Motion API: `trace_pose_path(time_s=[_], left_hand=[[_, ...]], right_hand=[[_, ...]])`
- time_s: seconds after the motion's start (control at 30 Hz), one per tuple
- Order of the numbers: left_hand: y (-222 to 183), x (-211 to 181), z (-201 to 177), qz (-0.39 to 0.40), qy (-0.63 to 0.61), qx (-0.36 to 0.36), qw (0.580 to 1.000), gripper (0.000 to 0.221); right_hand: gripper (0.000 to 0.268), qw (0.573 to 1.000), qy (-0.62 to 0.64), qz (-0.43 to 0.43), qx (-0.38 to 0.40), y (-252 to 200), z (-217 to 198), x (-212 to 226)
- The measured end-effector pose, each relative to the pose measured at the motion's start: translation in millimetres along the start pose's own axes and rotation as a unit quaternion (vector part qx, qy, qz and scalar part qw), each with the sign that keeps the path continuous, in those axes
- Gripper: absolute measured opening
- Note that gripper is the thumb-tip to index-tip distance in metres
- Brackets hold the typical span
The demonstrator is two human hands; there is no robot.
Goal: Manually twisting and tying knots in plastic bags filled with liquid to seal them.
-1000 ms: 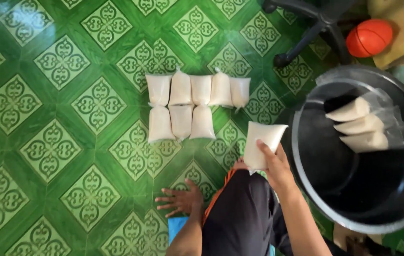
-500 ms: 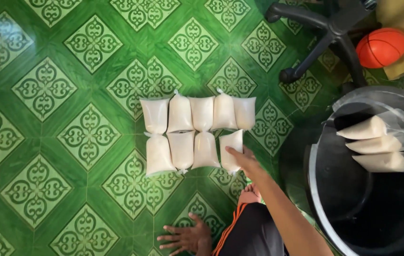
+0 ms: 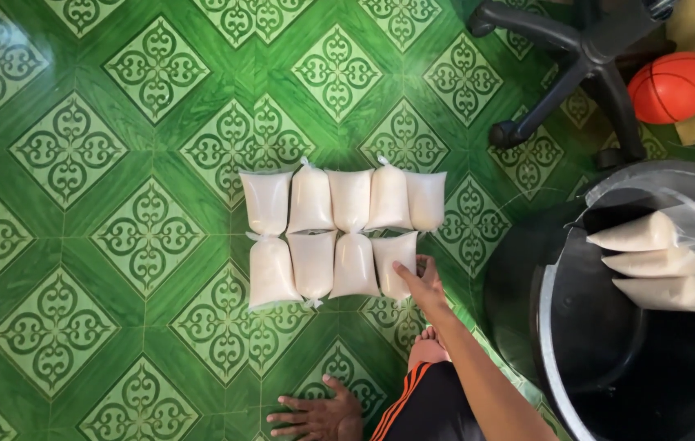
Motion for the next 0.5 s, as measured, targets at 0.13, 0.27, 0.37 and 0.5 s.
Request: trace_pose_path(time_s=[0.13, 0.27, 0.37, 0.5], left_hand=[[-0.4, 0.7, -1.8, 0.011, -0.004, -0.015, 1.000, 0.093], [-0.8, 0.6, -3.6, 0.044, -0.040, -0.046, 0.997, 0.090], [1.1, 2.4, -3.7, 0.049, -0.048, -0.040, 0.997, 0.091], [1.9, 2.1, -3.8, 0.043, -0.052, -0.014, 0.998, 0.093]], right_hand=[[0.068, 0.997, -0.070, 0.008, -0.010, 3.6, 0.0, -8.2], [0.064, 1.000, -0.008, 0.027, -0.005, 1.9, -0.2, -3.0], [0.060, 0.999, -0.001, 0.031, 0.006, -15.2, -2.4, 18.0], [0.050, 0.999, 0.006, 0.034, 0.020, -6.2, -4.4, 11.5]])
Point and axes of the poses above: each hand's wrist, its own y-axis towards the middle knuckle, its own z-axis out of the palm, x = y × z, the point moved 3 cm from there along y, towards the middle knuckle
